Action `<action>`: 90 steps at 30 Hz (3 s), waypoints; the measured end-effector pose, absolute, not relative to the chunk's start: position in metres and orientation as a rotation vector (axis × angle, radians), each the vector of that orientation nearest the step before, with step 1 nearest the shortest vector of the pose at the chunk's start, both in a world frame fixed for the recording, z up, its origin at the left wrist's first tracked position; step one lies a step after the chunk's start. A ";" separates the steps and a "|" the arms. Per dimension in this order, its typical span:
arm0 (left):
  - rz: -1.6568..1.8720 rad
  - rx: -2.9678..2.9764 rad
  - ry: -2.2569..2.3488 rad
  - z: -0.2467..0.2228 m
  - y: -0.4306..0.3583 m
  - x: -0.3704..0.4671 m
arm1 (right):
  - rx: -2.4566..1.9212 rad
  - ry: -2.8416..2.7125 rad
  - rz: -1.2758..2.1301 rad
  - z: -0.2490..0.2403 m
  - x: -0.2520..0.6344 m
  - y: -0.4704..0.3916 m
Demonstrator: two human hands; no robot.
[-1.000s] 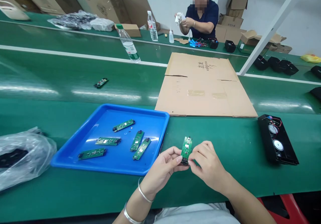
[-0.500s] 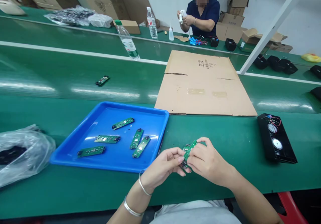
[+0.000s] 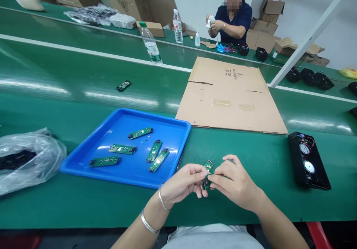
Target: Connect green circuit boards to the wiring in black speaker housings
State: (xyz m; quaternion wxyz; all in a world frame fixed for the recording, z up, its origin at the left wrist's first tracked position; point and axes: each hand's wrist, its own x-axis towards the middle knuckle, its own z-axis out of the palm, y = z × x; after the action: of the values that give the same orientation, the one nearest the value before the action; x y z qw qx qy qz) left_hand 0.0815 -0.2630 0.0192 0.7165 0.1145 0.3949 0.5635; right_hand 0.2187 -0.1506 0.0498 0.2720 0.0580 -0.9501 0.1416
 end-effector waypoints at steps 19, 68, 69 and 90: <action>1.388 0.368 1.323 0.004 -0.278 0.056 | 0.056 -2.458 0.346 0.027 0.227 -0.141; 1.734 0.788 2.188 0.008 -0.295 -0.002 | -0.733 -2.193 1.411 -0.038 0.218 -0.138; 1.777 0.791 2.069 0.010 -0.288 0.020 | -0.707 -2.063 1.525 -0.031 0.209 -0.142; 1.581 0.058 0.846 0.003 -0.257 0.095 | -0.326 -2.281 1.008 0.015 0.219 -0.156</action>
State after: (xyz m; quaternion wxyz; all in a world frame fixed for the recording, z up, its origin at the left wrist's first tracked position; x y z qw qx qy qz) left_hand 0.0951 -0.2568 0.0031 0.6242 0.0255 0.3684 0.6885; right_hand 0.2192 -0.1565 0.0153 0.3081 -0.1234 -0.8628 0.3814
